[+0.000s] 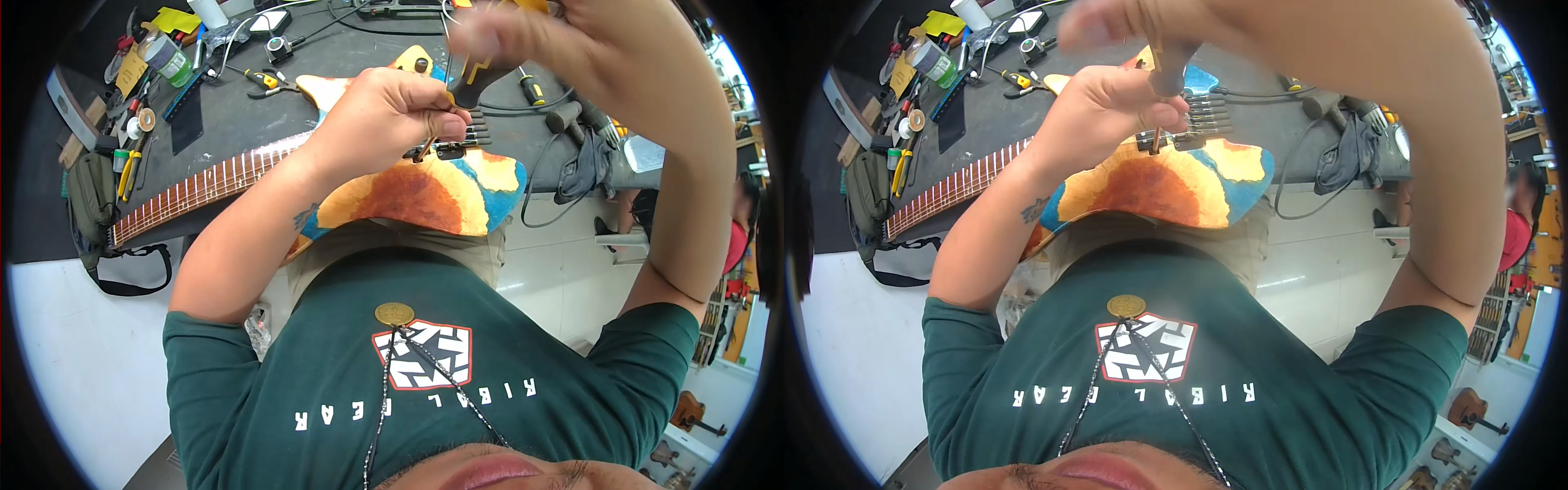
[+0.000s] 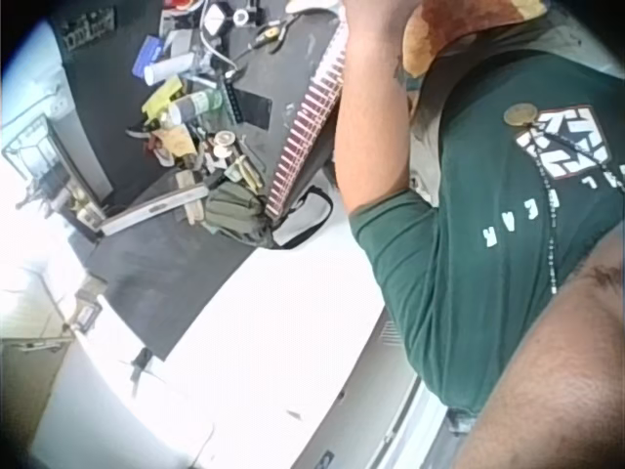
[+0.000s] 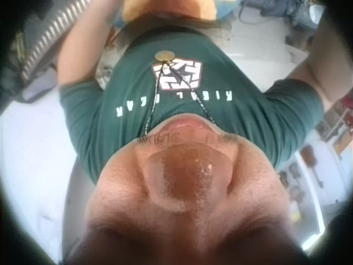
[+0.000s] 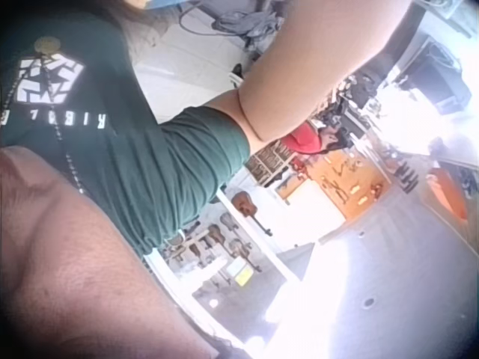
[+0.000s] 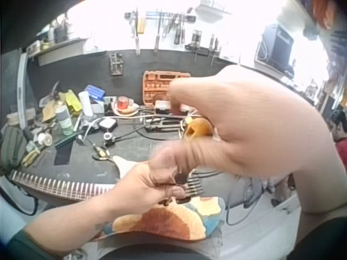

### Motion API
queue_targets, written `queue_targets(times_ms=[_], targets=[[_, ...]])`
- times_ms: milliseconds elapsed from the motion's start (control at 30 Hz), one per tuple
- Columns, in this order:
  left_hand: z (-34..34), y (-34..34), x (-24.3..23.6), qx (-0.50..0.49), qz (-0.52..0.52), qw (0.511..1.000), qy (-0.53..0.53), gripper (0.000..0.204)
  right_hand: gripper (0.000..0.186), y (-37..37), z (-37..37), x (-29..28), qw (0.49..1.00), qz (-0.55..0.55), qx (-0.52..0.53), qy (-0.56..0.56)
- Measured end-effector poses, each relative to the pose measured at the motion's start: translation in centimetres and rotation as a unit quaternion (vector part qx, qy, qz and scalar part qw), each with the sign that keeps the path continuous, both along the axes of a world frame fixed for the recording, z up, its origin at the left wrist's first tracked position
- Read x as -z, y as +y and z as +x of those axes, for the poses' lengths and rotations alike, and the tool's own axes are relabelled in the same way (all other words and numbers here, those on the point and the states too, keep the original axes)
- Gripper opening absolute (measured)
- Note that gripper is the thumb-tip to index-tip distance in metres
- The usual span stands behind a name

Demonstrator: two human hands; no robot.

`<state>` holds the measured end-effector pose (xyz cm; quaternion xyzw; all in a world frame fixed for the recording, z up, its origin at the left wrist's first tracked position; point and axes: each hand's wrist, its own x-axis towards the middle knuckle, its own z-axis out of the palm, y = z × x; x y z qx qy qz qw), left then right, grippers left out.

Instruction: The person uses a screwdriver to tighten screws on a guitar bridge, then checks the strings by hand.

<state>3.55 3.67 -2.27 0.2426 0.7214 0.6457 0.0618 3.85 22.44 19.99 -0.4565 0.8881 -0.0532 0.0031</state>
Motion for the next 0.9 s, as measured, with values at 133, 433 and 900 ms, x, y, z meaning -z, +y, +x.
queue_targets(times_ms=[133, 433, 900], targets=[[-0.3, -0.8, -0.1, 0.019, -0.063, 0.998, -0.019, 0.031, 0.023, 1.2, -0.7, 1.5, 0.990, 0.052, -0.027, 0.127], [0.1, 0.0, -0.4, 0.018, 0.019, 1.000, -0.007, 0.010, 0.025, 3.1, -7.3, 2.5, 0.908, -0.119, -0.396, -0.069], [0.9, 0.0, -1.9, -0.001, 0.019, 1.000, -0.016, 0.012, 0.038, 3.2, -1.0, 3.0, 0.966, -0.069, -0.245, 0.051]])
